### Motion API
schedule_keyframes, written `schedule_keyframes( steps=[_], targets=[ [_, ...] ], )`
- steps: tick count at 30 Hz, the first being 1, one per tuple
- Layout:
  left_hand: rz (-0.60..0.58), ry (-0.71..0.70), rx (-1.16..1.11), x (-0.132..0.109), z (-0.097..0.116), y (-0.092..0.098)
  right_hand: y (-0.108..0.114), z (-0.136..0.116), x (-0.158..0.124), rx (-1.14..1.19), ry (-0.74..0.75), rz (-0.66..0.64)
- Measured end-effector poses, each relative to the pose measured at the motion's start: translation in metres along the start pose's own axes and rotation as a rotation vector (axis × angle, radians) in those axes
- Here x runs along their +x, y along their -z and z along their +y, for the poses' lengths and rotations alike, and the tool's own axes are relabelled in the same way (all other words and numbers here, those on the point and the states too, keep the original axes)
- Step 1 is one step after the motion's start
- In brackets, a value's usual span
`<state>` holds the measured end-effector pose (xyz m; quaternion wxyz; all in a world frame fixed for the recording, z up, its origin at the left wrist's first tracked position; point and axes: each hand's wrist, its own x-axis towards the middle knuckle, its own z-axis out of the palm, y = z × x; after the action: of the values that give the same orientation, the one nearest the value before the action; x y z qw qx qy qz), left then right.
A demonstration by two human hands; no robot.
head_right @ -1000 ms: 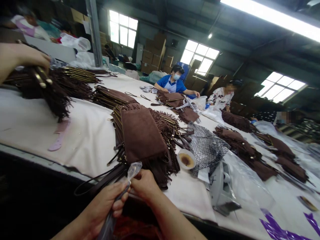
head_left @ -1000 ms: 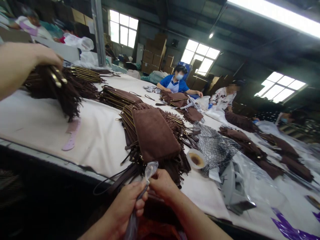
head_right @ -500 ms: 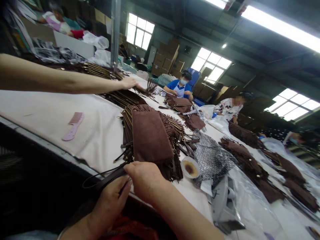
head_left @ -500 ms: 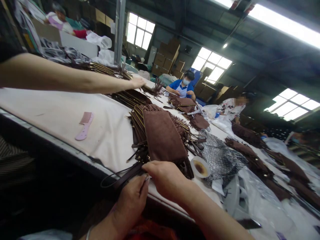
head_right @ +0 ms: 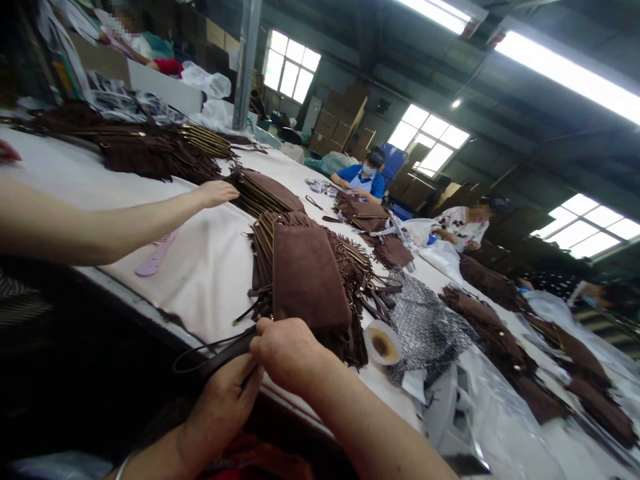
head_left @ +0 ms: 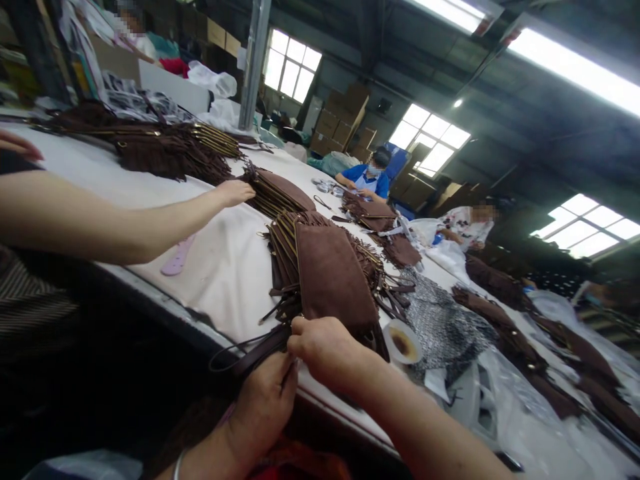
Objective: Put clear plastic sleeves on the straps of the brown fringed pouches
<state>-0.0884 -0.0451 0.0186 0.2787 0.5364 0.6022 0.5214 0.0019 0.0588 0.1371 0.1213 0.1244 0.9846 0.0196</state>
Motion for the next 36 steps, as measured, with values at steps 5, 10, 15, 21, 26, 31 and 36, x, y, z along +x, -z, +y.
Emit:
schedule_keyframes(
  steps=[5,10,15,21,26,31,36],
  targets=[
    [-0.021,0.123,0.056,0.007,0.005,0.004,-0.026,-0.007,-0.015,0.028,-0.065,0.182],
    [-0.04,0.337,-0.119,0.012,0.006,0.001,-0.065,-0.013,-0.032,0.072,-0.15,0.386],
    [-0.198,0.651,-0.601,0.008,0.012,-0.006,-0.089,-0.018,-0.053,0.053,-0.145,0.51],
    [-0.278,0.637,-0.7,0.005,0.018,-0.004,-0.109,-0.03,-0.075,0.557,-0.417,0.756],
    [-0.249,0.505,-0.486,0.001,0.016,-0.011,-0.109,-0.033,-0.064,1.409,-0.84,0.679],
    [-0.208,0.448,-0.425,0.0,0.021,-0.014,-0.099,-0.038,-0.046,1.965,-0.824,0.554],
    [-0.273,0.613,-0.702,-0.003,0.027,-0.011,-0.104,-0.037,-0.043,2.348,-0.713,0.483]
  ],
)
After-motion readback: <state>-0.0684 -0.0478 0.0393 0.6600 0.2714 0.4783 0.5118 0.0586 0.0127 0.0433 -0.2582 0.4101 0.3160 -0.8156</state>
